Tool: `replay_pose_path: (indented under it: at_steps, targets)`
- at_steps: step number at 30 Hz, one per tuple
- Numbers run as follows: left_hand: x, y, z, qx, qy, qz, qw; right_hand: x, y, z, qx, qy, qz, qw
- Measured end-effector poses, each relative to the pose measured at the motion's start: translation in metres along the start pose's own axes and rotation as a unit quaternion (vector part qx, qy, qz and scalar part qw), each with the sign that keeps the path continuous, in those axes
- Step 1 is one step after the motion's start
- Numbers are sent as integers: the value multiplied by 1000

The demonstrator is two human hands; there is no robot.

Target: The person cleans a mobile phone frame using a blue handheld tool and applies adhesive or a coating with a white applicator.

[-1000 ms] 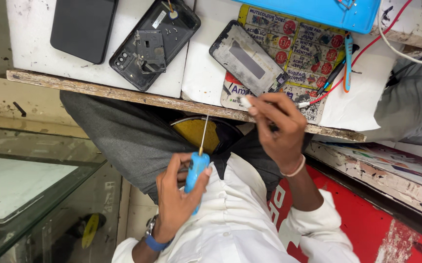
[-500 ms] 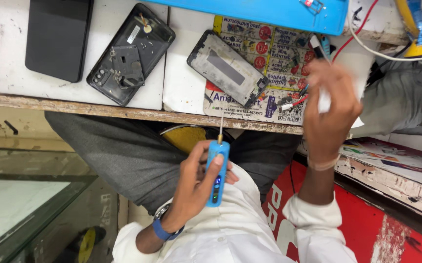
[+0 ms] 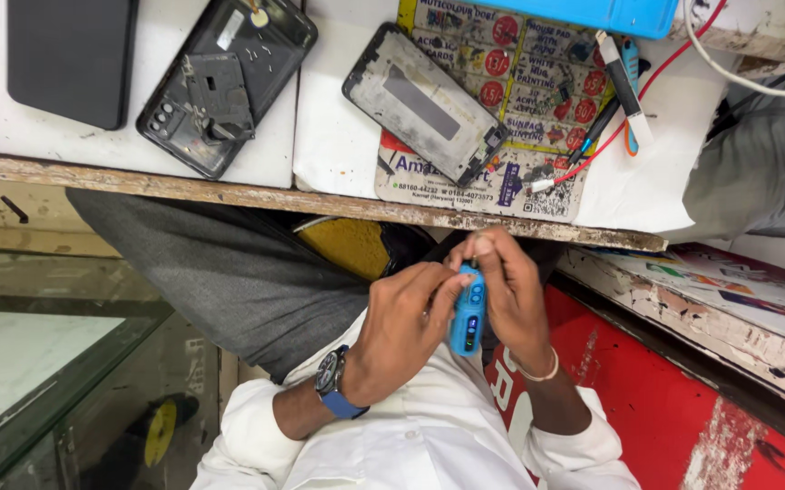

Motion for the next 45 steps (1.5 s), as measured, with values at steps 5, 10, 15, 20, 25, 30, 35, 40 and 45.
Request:
replay_pose_path:
  at_steps: [5,10,15,20,25,30,35,40,45]
  targets:
    - [1,-6,24,-105,46,-1,993,-20,23,-10,76,-59,-122,988]
    - [40,-6,14,-72,303,127,942,-11,42,-31,210,-137,-175,952]
    - [53,-24,58,-200,411,116,882,-26,53,-12,266,-72,-194,942]
    - [5,-55,92,-170,24,-61,983,-12,31,62,68,69,-177,979]
    - [-14,-83,3,6,-146,-230,962,59,-7,88,-52,411,48,909]
    - [4,-91,-17,41,-192,-254,947,66,-26,79,-17,429,24,903]
    - [9,-91,-15,46,-172,-245,953,71,-31,68,15,483,57,874]
    - [11,-92,-13,47,-168,-241,955,74,-30,69,12,517,63,853]
    - [12,-91,-13,41,-164,-240,956,80,-30,67,5,461,96,882]
Point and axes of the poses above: each hand's wrist, its own y-axis away from the middle knuckle, its own z-axis out of the back of the hand, x = y × z, the point moved 10 cm from there along -y, towards the middle knuckle, and after that the axes turned 10 degrees about -x, right-handed, at the moved point
